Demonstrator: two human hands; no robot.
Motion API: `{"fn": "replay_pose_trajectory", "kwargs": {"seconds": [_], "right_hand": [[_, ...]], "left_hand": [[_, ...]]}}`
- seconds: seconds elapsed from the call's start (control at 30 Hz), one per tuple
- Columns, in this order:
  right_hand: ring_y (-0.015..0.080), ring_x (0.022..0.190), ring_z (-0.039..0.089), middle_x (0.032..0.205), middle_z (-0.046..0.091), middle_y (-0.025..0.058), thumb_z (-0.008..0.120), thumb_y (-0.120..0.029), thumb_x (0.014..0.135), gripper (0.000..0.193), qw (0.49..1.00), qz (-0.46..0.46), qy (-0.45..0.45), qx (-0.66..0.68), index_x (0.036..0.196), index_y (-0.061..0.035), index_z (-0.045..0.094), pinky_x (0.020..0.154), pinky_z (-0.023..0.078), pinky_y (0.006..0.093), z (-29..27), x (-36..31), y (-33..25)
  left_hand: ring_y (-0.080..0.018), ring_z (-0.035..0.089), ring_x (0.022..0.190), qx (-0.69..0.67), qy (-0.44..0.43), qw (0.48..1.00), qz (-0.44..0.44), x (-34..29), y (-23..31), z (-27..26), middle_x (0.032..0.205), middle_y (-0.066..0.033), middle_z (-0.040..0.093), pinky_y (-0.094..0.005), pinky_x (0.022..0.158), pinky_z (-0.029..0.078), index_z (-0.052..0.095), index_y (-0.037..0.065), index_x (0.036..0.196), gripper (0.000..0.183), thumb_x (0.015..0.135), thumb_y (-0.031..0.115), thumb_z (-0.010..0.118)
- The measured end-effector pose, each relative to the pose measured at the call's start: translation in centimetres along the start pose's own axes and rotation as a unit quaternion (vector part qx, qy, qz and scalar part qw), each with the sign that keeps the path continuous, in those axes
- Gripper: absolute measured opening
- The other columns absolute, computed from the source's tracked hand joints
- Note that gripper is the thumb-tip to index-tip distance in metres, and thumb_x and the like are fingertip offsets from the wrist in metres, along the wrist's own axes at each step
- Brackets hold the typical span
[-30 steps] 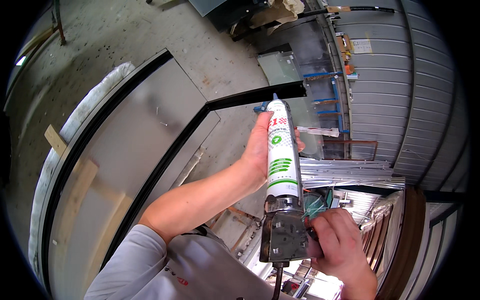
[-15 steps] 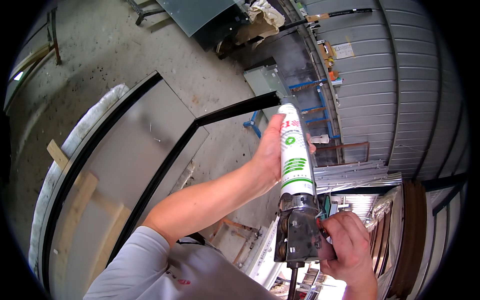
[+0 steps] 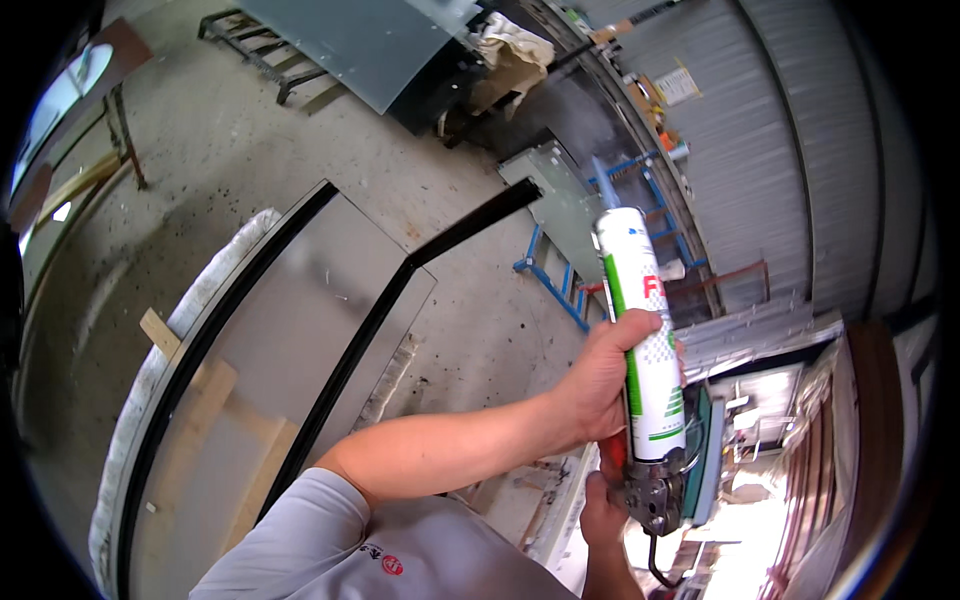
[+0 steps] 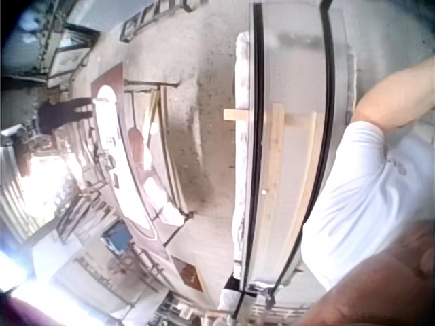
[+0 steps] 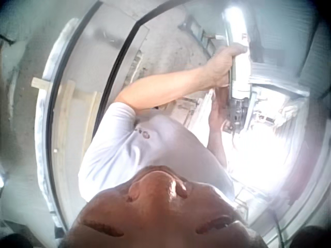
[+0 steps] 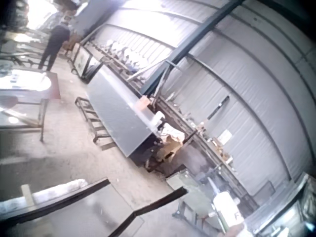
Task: The person applies a bead of sealant along the inner edge of a metal frame using a caulking gun, then works with another person to place a large glass pane into the frame.
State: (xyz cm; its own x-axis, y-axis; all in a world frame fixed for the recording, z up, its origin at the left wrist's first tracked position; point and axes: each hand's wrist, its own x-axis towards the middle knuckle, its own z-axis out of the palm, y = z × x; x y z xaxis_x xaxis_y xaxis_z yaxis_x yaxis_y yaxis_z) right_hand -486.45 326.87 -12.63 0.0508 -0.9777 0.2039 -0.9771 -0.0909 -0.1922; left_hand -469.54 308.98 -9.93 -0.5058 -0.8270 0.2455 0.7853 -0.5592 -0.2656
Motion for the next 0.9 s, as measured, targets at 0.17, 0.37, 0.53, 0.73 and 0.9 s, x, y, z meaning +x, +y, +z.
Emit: {"fn": "replay_pose_trajectory", "kwargs": {"seconds": [0.17, 0.37, 0.53, 0.73, 0.9], "right_hand": [[0.0288, 0.113, 0.059, 0.129, 0.056, 0.0189, 0.065, -0.023, 0.092, 0.058, 0.927, -0.017, 0.138, 0.347, 0.138, 0.0052, 0.045, 0.101, 0.043, 0.04, -0.6, -4.6, -0.2], [0.0203, 0.066, 0.061, 0.075, 0.061, 0.0079, 0.046, -0.018, 0.1, 0.024, 0.92, 0.103, 0.166, 0.34, 0.084, -0.0016, 0.053, 0.062, 0.05, 0.0318, -1.4, -9.0, 2.3], [0.0213, 0.055, 0.055, 0.065, 0.053, 0.0076, 0.047, -0.018, 0.101, 0.024, 0.851, 0.189, 0.218, 0.438, 0.082, -0.0045, 0.052, 0.053, 0.045, 0.0295, -1.1, -12.1, 8.3], [0.0326, 0.066, 0.056, 0.08, 0.053, 0.013, 0.066, -0.02, 0.092, 0.021, 0.915, 0.068, 0.216, 0.333, 0.099, -0.0029, 0.055, 0.059, 0.047, 0.0387, -3.3, -17.9, 20.4], [0.0336, 0.102, 0.056, 0.115, 0.054, 0.02, 0.06, -0.053, 0.093, 0.067, 0.892, 0.055, 0.087, 0.441, 0.126, 0.0029, 0.046, 0.088, 0.046, 0.0401, -7.1, -23.4, 34.4]], "left_hand": [[-0.0289, 0.066, 0.085, 0.193, -0.022, 0.979, 0.054, -2.1, -1.0, -2.9, 0.095, -0.016, 0.063, -0.0437, 0.079, 0.055, 0.048, -0.001, 0.12, 0.048, 0.086, 0.029, 0.06], [-0.0285, 0.057, 0.092, 0.323, -0.041, 0.941, 0.091, -2.6, -6.9, -4.6, 0.1, -0.0163, 0.059, -0.0464, 0.083, 0.049, 0.049, 0.0, 0.122, 0.059, 0.08, 0.038, 0.062], [-0.0251, 0.055, 0.087, 0.356, -0.02, 0.934, 0.013, -1.7, -14.6, -6.2, 0.095, -0.0133, 0.058, -0.0422, 0.08, 0.047, 0.052, -0.001, 0.117, 0.06, 0.08, 0.045, 0.064], [-0.0281, 0.058, 0.093, 0.482, 0.107, 0.868, 0.055, 1.7, -26.5, -11.5, 0.097, -0.0156, 0.059, -0.0456, 0.089, 0.048, 0.051, -0.003, 0.119, 0.045, 0.094, 0.034, 0.046], [-0.029, 0.058, 0.096, 0.475, 0.104, 0.869, -0.089, 4.0, -40.9, -18.5, 0.102, -0.0171, 0.06, -0.0486, 0.088, 0.048, 0.05, 0.001, 0.12, 0.04, 0.09, 0.028, 0.049]]}}
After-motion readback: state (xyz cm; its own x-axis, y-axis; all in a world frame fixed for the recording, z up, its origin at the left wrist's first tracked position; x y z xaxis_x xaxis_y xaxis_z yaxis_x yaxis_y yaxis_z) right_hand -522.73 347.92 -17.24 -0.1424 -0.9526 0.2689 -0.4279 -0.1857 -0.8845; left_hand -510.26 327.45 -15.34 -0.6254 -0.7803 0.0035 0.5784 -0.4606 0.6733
